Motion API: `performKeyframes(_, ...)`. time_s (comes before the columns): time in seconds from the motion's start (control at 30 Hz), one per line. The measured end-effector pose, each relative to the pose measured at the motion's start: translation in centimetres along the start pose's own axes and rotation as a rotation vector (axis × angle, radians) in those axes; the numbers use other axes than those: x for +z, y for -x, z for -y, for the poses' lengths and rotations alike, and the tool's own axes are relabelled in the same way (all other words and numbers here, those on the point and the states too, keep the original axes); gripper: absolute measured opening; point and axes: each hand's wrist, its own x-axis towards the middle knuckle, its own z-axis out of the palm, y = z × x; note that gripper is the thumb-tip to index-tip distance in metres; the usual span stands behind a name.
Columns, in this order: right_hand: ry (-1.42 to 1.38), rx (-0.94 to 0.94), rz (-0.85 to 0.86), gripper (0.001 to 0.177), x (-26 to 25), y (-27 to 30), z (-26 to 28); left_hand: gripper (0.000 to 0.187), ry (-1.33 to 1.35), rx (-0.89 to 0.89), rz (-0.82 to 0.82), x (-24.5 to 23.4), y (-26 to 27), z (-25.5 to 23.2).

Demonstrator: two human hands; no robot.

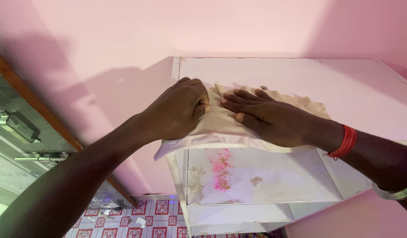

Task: The person wipes the top, edges, and inner surfaces of a white shelf using a cloth.

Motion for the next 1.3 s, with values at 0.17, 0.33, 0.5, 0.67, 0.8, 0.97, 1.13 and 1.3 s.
performKeyframes(0.17,0.035,0.015,-0.002,0.061,-0.2,-1.5,-0.4,0.008,-0.018,0.000,-0.008,0.2,-2.0,2.2)
performKeyframes(0.33,0.021,0.110,-0.011,0.063,-0.5,-2.8,-0.8,0.007,-0.016,0.064,0.028,0.3,-4.1,4.4)
performKeyframes(0.5,0.045,0.160,-0.059,0.058,-0.2,-4.4,-1.7,0.009,0.035,0.118,0.068,0.1,-5.7,6.6)
performKeyframes(0.67,0.077,0.183,-0.103,0.057,0.1,-5.4,-1.8,0.009,0.081,0.148,0.152,-0.4,-7.2,8.5)
performKeyframes(0.8,0.089,0.216,-0.121,0.055,-0.2,-5.4,-1.1,0.004,0.118,0.252,0.081,0.1,-7.2,9.4)
performKeyframes(0.97,0.118,0.204,-0.154,0.055,0.3,-5.1,-0.9,0.004,0.093,0.214,0.093,0.3,-7.2,9.6)
performKeyframes(1.13,0.141,0.260,-0.189,0.057,0.5,-4.7,-1.2,0.007,0.058,0.209,0.075,0.2,-7.0,9.4)
performKeyframes(1.3,0.112,0.286,-0.170,0.065,-0.2,-4.1,0.6,0.011,0.027,0.232,0.080,0.0,-6.7,9.3)
